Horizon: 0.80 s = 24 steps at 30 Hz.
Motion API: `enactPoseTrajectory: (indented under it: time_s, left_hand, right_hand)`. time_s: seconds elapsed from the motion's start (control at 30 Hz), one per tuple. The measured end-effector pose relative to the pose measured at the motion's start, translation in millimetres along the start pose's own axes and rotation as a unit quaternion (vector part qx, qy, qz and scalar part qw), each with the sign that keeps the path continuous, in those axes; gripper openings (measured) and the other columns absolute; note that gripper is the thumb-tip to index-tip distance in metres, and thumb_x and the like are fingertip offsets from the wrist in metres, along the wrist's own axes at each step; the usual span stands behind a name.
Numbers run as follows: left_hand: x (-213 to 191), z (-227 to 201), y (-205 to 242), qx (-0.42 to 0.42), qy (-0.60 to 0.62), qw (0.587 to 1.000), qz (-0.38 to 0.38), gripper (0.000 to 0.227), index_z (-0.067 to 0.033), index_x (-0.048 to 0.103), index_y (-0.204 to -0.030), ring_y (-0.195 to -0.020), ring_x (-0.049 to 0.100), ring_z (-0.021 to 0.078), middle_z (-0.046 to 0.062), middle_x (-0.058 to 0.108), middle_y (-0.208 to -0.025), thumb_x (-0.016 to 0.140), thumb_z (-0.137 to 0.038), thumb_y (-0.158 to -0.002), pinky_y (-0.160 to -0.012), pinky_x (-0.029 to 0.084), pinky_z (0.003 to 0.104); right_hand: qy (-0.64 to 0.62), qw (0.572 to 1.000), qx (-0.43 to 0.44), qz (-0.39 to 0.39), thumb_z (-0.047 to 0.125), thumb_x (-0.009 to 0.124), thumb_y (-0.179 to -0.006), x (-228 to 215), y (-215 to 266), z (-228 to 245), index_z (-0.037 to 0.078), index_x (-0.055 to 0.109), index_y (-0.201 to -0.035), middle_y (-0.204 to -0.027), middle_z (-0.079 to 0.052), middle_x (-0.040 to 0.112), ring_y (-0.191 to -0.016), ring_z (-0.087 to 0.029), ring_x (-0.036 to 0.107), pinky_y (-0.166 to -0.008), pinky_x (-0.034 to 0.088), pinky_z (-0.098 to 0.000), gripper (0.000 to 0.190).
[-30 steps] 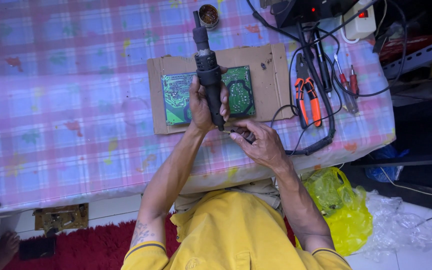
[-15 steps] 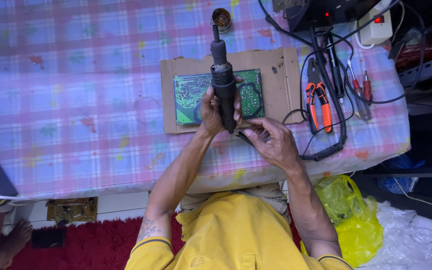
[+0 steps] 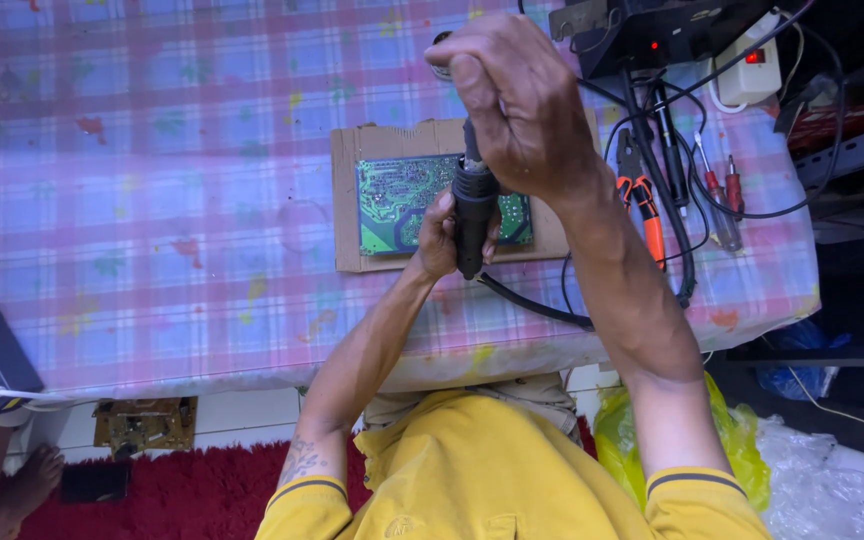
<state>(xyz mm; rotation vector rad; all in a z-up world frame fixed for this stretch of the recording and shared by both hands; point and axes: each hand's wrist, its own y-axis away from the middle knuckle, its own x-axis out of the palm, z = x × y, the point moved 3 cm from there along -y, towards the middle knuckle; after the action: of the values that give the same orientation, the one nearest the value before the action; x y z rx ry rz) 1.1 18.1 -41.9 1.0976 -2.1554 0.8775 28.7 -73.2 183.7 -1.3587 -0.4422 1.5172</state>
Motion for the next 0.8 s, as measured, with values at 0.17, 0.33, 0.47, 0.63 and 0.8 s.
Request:
enactPoseTrajectory:
  time_s: [0.17, 0.33, 0.47, 0.63, 0.8]
  left_hand:
    - [-1, -1, -3, -0.011, 0.008, 1.0, -0.006, 0.072, 0.0085, 0.054, -0.133, -0.055, 0.06, 0.0227, 0.017, 0.064, -0.078, 0.05, -0.055, -0.101, -0.049, 0.056, 0.034]
    - [1, -3, -1, -0.019, 0.001, 1.0, -0.017, 0.073, 0.0084, 0.055, -0.133, -0.055, 0.06, 0.0226, 0.016, 0.064, -0.079, 0.05, -0.057, -0.101, -0.051, 0.057, 0.034]
    - [-5, 2, -1, -0.023, 0.023, 0.999, -0.011, 0.073, 0.007, 0.054, -0.134, -0.057, 0.061, 0.0219, 0.015, 0.065, -0.081, 0.05, -0.058, -0.1, -0.051, 0.057, 0.034]
    - [-8, 5, 1, -0.015, 0.024, 1.0, -0.009, 0.072, 0.0056, 0.054, -0.136, -0.057, 0.059, 0.0212, 0.016, 0.065, -0.083, 0.045, -0.057, -0.102, -0.051, 0.057, 0.035]
    - [0, -3, -3, -0.032, 0.077, 0.995, -0.046, 0.075, 0.0063, 0.049, -0.139, -0.053, 0.057, 0.0223, 0.015, 0.059, -0.076, 0.038, -0.059, -0.104, -0.048, 0.054, 0.036]
  right_hand:
    - [-0.027, 0.997, 0.002, 0.068, 0.017, 0.035, -0.119, 9, -7, -25, -0.007, 0.068, -0.106, -0.1, -0.02, 0.066, -0.094, -0.035, 0.065, -0.085, 0.051, -0.0463, 0.043]
    - [-0.028, 0.996, 0.022, 0.084, 0.02, 0.033, -0.12, 11, -5, -34, -0.005, 0.07, -0.105, -0.101, -0.019, 0.07, -0.096, -0.035, 0.068, -0.082, 0.054, -0.0454, 0.047]
    - [-0.054, 0.994, 0.033, 0.084, 0.022, 0.032, -0.12, 14, -7, -34, -0.006, 0.068, -0.105, -0.1, -0.018, 0.069, -0.094, -0.034, 0.067, -0.081, 0.054, -0.0447, 0.048]
    - [-0.084, 0.992, 0.059, 0.075, 0.024, 0.032, -0.119, 14, -3, -31, -0.007, 0.067, -0.107, -0.102, -0.019, 0.069, -0.097, -0.033, 0.067, -0.083, 0.057, -0.0431, 0.049]
    - [-0.022, 0.989, 0.143, -0.004, 0.033, 0.033, -0.12, 16, 19, -45, 0.003, 0.042, -0.092, -0.083, -0.01, 0.04, -0.076, -0.024, 0.038, -0.07, 0.031, -0.0411, 0.042]
